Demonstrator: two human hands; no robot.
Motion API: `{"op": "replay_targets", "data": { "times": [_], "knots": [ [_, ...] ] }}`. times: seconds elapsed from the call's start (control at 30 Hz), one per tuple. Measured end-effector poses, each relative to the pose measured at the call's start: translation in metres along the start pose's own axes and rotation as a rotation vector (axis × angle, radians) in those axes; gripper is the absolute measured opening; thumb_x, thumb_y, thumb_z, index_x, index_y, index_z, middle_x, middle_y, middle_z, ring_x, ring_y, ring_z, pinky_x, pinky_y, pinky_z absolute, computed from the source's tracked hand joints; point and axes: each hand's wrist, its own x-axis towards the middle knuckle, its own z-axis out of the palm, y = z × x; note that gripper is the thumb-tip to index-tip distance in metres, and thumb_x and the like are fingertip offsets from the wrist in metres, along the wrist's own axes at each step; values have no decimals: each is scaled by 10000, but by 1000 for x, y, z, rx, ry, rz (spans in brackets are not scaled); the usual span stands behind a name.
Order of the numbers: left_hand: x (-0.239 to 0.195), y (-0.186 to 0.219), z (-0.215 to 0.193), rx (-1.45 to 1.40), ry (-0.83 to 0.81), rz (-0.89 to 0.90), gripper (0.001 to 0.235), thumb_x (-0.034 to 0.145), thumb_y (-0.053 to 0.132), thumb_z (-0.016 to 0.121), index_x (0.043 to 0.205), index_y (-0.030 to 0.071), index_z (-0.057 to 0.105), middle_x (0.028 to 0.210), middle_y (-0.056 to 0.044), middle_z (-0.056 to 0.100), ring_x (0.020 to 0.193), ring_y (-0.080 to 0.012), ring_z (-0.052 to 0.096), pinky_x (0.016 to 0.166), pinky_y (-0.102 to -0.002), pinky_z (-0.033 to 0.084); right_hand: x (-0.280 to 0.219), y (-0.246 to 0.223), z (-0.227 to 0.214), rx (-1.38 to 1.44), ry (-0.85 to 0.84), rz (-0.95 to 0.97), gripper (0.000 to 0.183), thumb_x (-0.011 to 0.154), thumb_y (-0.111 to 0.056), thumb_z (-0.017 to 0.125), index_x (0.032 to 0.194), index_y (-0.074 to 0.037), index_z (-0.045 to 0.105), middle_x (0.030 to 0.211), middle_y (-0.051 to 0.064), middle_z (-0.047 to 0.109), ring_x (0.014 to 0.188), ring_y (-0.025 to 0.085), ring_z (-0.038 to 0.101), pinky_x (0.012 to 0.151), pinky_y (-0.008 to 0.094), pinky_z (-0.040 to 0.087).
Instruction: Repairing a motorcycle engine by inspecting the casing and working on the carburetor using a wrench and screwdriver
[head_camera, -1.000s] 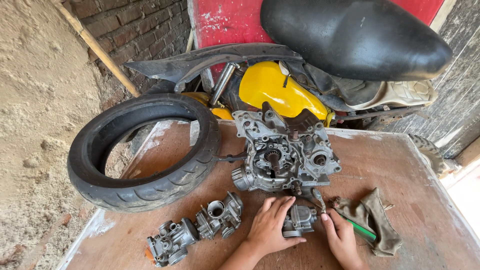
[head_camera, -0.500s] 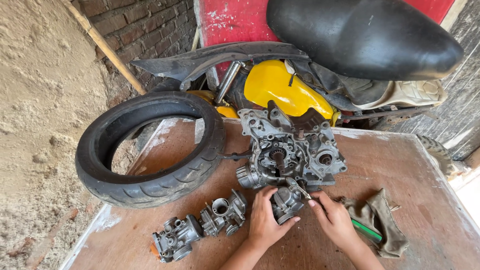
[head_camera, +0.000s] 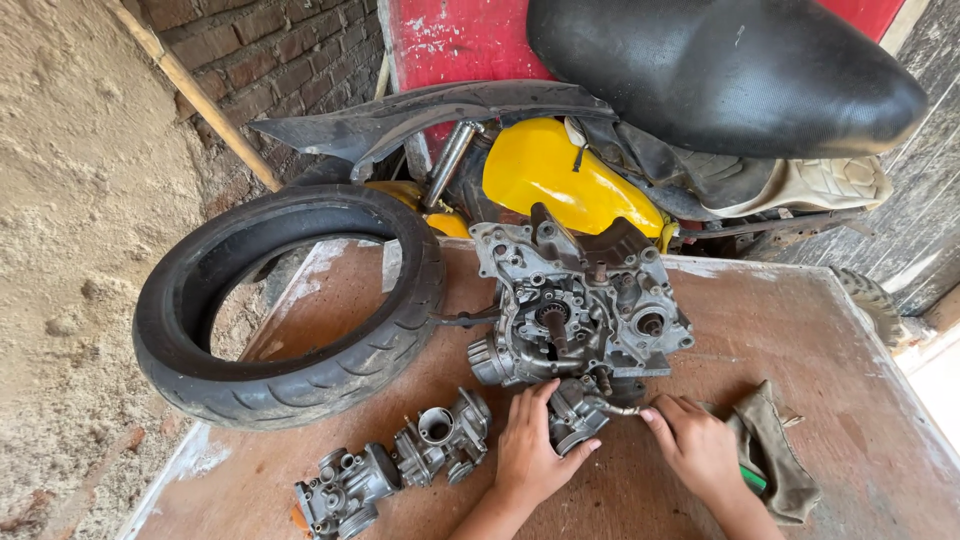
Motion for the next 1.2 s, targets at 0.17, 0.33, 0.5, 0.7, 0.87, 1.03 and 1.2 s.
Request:
{"op": "replay_targets", "data": {
  "times": [0.17, 0.33, 0.5, 0.7, 0.87, 1.03, 1.2],
  "knots": [
    [-1, -6, 6, 18, -1, 9, 879, 878, 664, 638, 1397, -8, 412, 1150, -160, 606, 1004, -322, 630, 720, -461, 596, -2, 0, 19, -40, 30, -15, 399, 1006, -443, 457, 946, -161, 733, 743, -2, 753, 474, 182, 627, 454, 304, 450],
    [1, 3, -5, -1, 1, 17, 832, 854, 553, 729, 1396, 3, 420, 1196, -159, 603, 1045, -330, 618, 752, -457, 578, 2, 23, 21, -211, 162, 72, 401, 1028, -430, 486, 913, -166, 765, 557, 32, 694, 374, 210, 573, 375, 322, 376],
    [0, 1, -4, -7, 8, 24, 826, 856, 559, 716, 1391, 2, 424, 1172, -164, 604, 1032, -342, 617, 781, -474, 561, -7, -9, 12, 20, 123, -29, 322, 975, -357, 529, 872, -132, 735, 753, 12, 765, 519, 242, 657, 494, 352, 482],
    [0, 0, -3, -5, -23, 16, 840, 837, 530, 746, 1413, 17, 414, 1212, -164, 595, 1069, -334, 607, 779, -470, 565, 0, 22, 28, -175, 108, 75, 342, 1019, -416, 478, 941, -207, 737, 630, 32, 713, 470, 265, 626, 453, 373, 458],
    [1, -4, 0, 2, -35, 24, 835, 840, 535, 740, 1412, 19, 418, 1228, -173, 583, 1081, -350, 605, 786, -497, 571, -4, 13, 28, -17, 176, 28, 342, 984, -350, 533, 948, -93, 756, 851, 64, 765, 573, 268, 698, 509, 356, 509],
    [1, 1, -5, -22, -7, 51, 812, 833, 514, 753, 1389, 10, 443, 1209, -171, 597, 1067, -342, 610, 792, -471, 563, -4, -1, 30, 34, 129, -48, 270, 951, -316, 577, 937, -122, 765, 849, -1, 794, 578, 242, 707, 502, 337, 520],
    [1, -2, -2, 18, -40, 31, 820, 829, 538, 751, 1394, 28, 446, 1242, -164, 590, 1097, -337, 603, 807, -480, 560, -3, 19, 29, -88, 124, 70, 332, 990, -386, 524, 1018, -159, 764, 675, 54, 738, 516, 292, 657, 476, 386, 466]
  ]
}}
